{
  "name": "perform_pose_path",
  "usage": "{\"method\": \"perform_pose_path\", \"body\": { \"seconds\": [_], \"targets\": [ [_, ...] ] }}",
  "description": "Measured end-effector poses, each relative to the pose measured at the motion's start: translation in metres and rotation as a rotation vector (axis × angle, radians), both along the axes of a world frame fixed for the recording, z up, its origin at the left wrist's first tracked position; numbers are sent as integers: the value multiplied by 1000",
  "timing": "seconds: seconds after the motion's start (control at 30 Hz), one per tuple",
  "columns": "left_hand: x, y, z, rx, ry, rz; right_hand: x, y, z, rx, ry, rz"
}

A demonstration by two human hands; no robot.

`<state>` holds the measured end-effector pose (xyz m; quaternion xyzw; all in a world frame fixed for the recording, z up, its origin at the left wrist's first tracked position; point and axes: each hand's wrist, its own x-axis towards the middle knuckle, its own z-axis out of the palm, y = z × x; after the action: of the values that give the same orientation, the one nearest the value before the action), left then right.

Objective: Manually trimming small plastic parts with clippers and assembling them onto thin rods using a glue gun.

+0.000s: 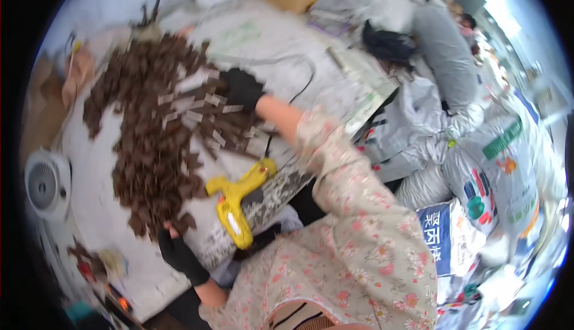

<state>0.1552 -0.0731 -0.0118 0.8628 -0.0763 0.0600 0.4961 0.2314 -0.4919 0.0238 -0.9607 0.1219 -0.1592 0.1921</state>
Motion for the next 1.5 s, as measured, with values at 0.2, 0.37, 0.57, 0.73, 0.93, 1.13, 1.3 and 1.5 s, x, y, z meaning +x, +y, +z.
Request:
{"method": "perform_pose_path", "body": {
  "seconds": [0.2, 0.37, 0.57, 0.73, 0.93, 1.13, 1.3, 1.5],
  "targets": [
    [-17, -3, 16, -12, -55, -22, -60, 15, 5, -125, -229, -142],
    [-16, 4, 7, -53, -124, -3, -101, 26, 32, -165, -132, -179],
    [-22, -7, 6, 329, -367, -243, -110, 39, 45, 160, -583, -157],
    [4, -34, -19, 542, -647, -137, -148, 49, 60, 469, -529, 77],
    [-20, -15, -4, 373, -412, -113, -195, 121, 51, 866, -317, 215],
    [-30, -16, 2, 316, -483, -59, -241, 148, 79, 831, -465, 127],
    [-51, -7, 20, 155, -542, 83, -266, 142, 65, 1286, -418, 315],
    [-88, -5, 33, 443, -444, -140, -269, 99, 15, 1259, -452, 483]
  ]
}}
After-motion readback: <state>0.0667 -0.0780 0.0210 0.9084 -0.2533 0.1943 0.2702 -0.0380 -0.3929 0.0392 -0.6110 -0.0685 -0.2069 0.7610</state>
